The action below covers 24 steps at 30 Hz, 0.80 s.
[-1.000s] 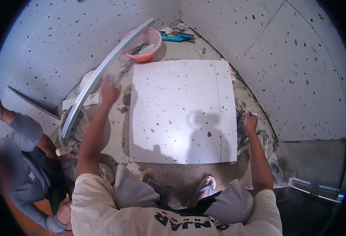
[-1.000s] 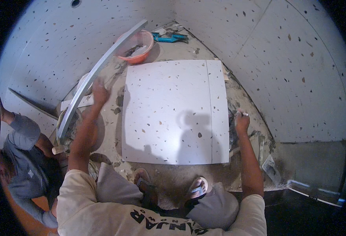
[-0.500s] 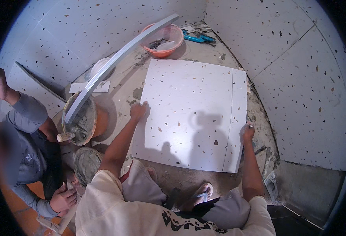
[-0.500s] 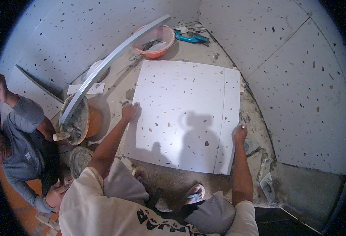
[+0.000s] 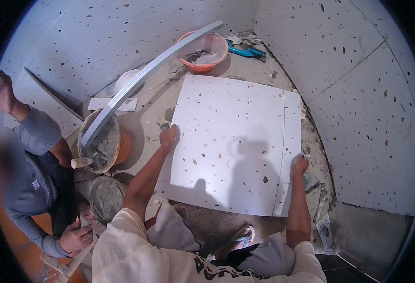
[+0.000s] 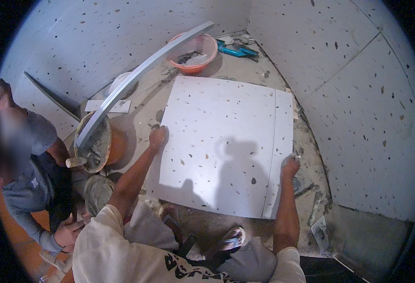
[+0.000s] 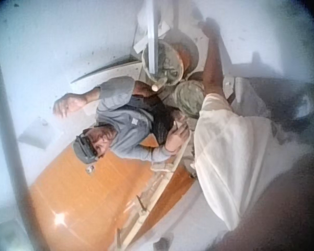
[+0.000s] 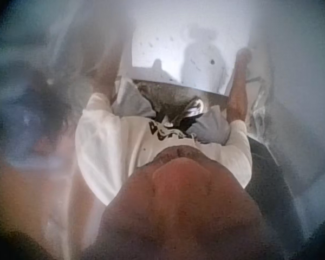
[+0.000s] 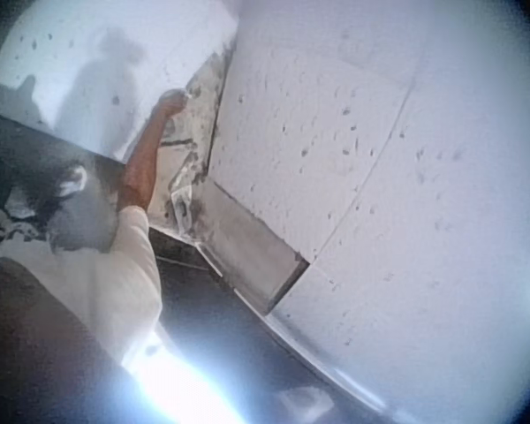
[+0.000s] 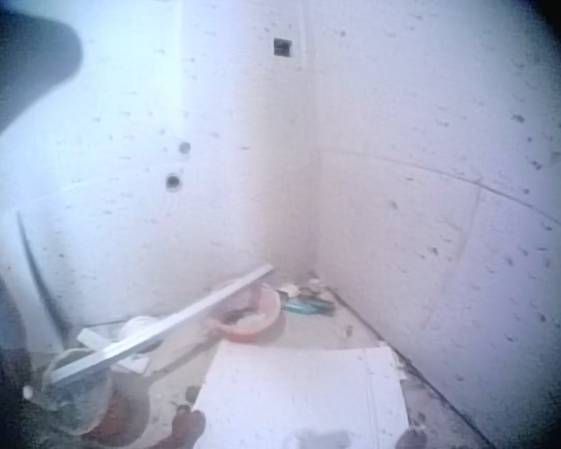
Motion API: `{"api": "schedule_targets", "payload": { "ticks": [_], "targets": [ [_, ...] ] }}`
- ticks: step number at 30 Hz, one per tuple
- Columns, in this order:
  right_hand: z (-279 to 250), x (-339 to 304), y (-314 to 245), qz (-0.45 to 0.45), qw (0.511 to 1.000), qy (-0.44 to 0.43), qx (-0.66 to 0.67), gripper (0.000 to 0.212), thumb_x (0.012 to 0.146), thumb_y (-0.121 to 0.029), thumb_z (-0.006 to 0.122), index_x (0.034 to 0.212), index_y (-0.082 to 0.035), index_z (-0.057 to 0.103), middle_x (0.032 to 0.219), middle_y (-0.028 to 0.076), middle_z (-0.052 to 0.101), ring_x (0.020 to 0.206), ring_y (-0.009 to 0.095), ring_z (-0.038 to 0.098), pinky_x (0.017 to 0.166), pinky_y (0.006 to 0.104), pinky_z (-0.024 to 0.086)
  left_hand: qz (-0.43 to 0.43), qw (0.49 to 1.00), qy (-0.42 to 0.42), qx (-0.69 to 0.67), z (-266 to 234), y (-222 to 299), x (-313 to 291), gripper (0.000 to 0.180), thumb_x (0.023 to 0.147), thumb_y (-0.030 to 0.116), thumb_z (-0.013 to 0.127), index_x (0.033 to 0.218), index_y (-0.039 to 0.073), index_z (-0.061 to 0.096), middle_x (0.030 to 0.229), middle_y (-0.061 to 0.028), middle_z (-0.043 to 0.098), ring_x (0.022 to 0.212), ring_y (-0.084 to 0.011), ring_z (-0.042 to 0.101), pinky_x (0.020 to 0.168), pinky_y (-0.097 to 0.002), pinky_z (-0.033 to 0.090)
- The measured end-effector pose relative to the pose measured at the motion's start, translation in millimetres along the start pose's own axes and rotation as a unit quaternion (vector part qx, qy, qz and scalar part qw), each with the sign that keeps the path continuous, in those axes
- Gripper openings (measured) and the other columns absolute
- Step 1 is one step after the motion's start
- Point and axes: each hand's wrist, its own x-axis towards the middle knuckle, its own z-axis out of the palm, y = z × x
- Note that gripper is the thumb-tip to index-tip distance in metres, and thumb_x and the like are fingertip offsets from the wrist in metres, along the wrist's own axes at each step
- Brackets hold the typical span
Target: The person measures and marks a large white tile with a ruler and marker, then uses a hammer and chisel to chip away at the wall and floor edges. The person also briefly pets a cat before resuming the chiseling work.
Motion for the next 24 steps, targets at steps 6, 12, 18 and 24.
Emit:
{"api": "schedule_targets", "payload": {
  "ticks": [6,12,18,24],
  "targets": [
    [-26.5,-22.4,-26.9,0.052,0.998,0.002,0.031,0.03,0.085,-0.02,0.063,0.106,0.003,0.064,0.097,0.013,0.067,0.081,0.025,0.063,0.073,0.0375,0.048,-0.065,0.992,0.107,-0.016,-29.1,41.0,-67.6,0.055,0.08,0.04,0.048,0.105,-0.008,0.06,0.101,-0.0313,0.062,0.103,-0.0439,0.058,0.091,-0.0471,0.042],
    [-50.0,-45.4,-57.1,0.077,0.995,0.052,0.044,0.027,0.087,-0.019,0.064,0.102,0.004,0.066,0.098,0.014,0.066,0.086,0.024,0.062,0.078,0.0381,0.048,-0.029,0.972,0.101,-0.209,-54.7,33.1,-102.6,0.039,0.08,0.03,0.052,0.091,-0.007,0.058,0.08,-0.0221,0.062,0.08,-0.0324,0.058,0.075,-0.0439,0.045],
    [-81.5,-53.4,-107.0,-0.036,0.988,0.007,0.148,0.022,0.092,-0.01,0.058,0.107,0.004,0.065,0.101,0.011,0.067,0.089,0.02,0.061,0.079,0.0333,0.049,0.015,0.95,0.195,-0.244,-87.7,42.0,-132.8,0.032,0.081,0.027,0.055,0.081,-0.005,0.054,0.075,-0.0129,0.057,0.071,-0.0204,0.052,0.065,-0.0403,0.043],
    [-108.4,-85.1,-184.0,-0.122,0.948,-0.019,0.295,0.027,0.095,-0.01,0.051,0.113,0.006,0.062,0.109,0.012,0.064,0.101,0.02,0.059,0.094,0.0315,0.043,0.176,0.934,0.239,-0.201,-143.4,62.7,-178.9,0.023,0.085,0.02,0.052,0.079,-0.002,0.054,0.075,-0.0073,0.053,0.073,-0.0157,0.047,0.065,-0.0352,0.041]
  ]
}}
